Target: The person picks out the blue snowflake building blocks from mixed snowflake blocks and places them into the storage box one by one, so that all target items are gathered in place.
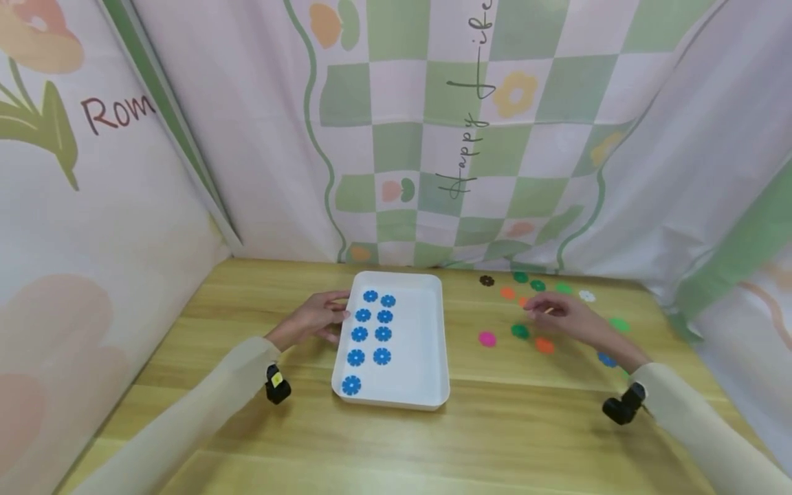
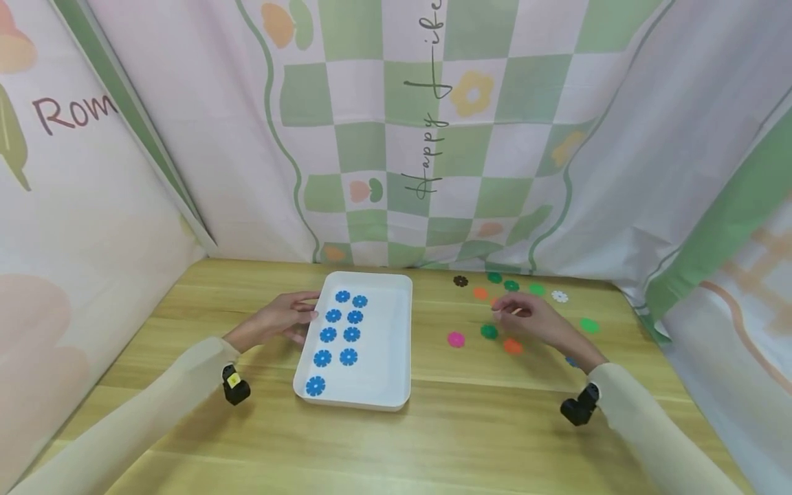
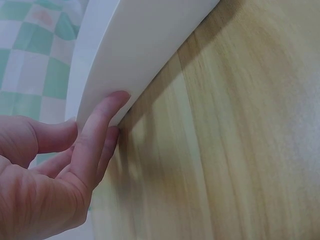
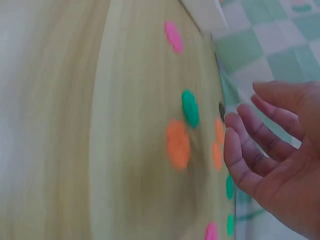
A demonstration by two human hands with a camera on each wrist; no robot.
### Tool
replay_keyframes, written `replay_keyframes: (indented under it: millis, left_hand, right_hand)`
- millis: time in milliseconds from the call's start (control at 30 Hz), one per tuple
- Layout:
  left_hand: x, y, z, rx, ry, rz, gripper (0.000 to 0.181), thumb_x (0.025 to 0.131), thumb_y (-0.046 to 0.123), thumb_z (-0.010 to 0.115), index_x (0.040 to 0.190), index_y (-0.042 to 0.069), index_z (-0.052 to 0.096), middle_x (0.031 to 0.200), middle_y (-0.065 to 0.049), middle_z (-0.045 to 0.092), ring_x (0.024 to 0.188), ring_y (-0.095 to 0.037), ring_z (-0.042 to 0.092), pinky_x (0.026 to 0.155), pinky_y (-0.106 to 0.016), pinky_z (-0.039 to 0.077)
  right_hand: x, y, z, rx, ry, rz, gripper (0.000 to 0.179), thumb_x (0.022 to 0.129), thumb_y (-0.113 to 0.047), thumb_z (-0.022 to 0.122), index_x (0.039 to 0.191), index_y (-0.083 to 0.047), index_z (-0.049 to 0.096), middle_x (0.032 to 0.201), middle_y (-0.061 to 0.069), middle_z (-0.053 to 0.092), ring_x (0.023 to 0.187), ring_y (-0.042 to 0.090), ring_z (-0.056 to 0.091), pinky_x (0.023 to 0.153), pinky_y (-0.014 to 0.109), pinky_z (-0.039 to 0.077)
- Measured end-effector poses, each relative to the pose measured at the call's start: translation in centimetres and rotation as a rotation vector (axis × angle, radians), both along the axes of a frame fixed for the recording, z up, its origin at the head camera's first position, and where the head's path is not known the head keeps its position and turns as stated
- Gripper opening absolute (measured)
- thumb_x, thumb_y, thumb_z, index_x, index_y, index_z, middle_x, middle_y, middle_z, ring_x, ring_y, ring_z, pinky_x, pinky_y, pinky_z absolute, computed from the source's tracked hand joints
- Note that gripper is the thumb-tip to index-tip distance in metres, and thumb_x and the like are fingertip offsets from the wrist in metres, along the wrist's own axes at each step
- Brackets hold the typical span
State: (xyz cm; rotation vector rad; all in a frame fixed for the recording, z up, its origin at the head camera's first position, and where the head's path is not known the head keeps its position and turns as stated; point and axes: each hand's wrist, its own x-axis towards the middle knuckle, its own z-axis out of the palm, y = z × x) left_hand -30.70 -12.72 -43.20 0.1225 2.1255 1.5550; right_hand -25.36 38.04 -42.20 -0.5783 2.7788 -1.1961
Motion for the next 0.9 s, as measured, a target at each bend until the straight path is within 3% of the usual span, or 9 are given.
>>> replay_keyframes:
  millis: [267, 633, 900]
  left_hand:
    - [-0.1, -0.1, -0.2, -0.011, 0.011, -0.005, 0.060, 0.107, 0.008, 0.058, 0.163, 0.006, 0.035, 0.157, -0.029, 0.045, 0.125, -0.041, 0.064, 0.080, -0.040, 0.068]
    - [-0.3, -0.4, -0.5, 0.013, 0.000, -0.001, 0.060, 0.107, 0.008, 0.057, 0.163, 0.008, 0.034, 0.158, -0.029, 0.045, 0.126, -0.041, 0.064, 0.080, -0.040, 0.068]
    - [-0.4, -0.5, -0.6, 0.024, -0.010, -0.001, 0.060, 0.108, 0.009, 0.057, 0.163, 0.009, 0.034, 0.158, -0.028, 0.045, 0.125, -0.040, 0.065, 0.080, -0.040, 0.068]
  right_hand:
    - [0.2, 3.7, -1.6, -0.038, 0.124, 0.005, 0.022, 0.098, 0.003, 0.067, 0.119, 0.011, 0.066, 0.104, 0.006, 0.072, 0.091, 0.000, 0.066, 0.073, 0.018, 0.060]
    - [1.6, 8.1, -1.4, 0.028, -0.022, -0.027, 0.037, 0.102, -0.008, 0.067, 0.135, 0.006, 0.060, 0.118, 0.006, 0.073, 0.097, 0.007, 0.071, 0.077, 0.029, 0.065]
    - [2.1, 12.2, -1.9, -0.060, -0.048, 0.091, 0.047, 0.098, 0.008, 0.064, 0.143, -0.002, 0.055, 0.120, -0.008, 0.073, 0.103, 0.004, 0.070, 0.078, 0.027, 0.066]
